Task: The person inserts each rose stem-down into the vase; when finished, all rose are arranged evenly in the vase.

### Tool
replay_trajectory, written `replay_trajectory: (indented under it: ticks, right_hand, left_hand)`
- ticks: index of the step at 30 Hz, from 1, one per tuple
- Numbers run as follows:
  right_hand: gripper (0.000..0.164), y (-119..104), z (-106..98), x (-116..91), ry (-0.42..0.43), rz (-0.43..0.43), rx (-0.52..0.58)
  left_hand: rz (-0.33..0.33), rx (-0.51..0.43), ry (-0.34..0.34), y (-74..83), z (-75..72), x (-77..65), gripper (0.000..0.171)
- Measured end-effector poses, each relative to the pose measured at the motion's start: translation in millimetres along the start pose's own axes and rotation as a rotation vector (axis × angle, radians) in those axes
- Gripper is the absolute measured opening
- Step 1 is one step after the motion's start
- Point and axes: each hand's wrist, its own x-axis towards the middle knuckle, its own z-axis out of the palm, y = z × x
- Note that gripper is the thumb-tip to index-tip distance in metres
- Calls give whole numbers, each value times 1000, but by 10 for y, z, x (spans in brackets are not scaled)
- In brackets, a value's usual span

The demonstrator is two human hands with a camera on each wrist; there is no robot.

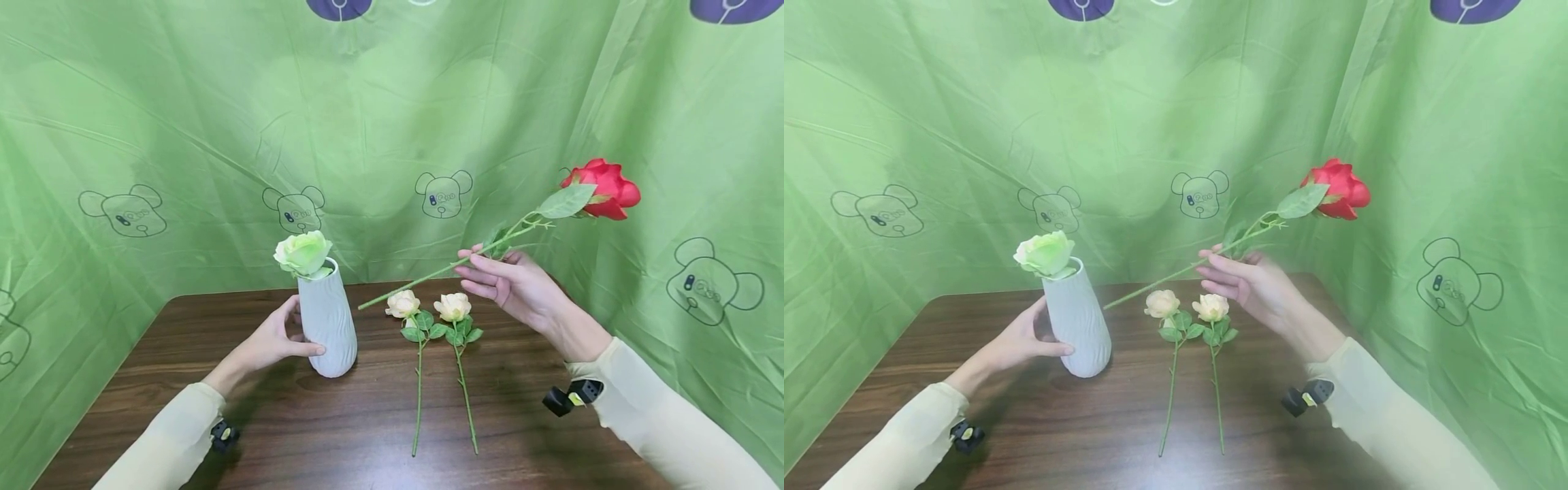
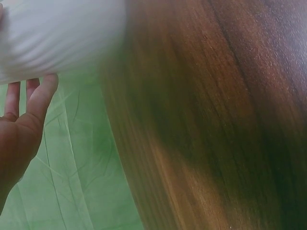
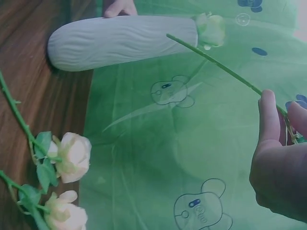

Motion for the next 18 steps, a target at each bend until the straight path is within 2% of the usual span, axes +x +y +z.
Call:
replay_trajectory:
  ticks: [18]
  right_hand:
    - [16, -63, 135, 108, -28, -58, 113]
  left_hand:
    - [8, -51, -15, 3, 3, -5, 81]
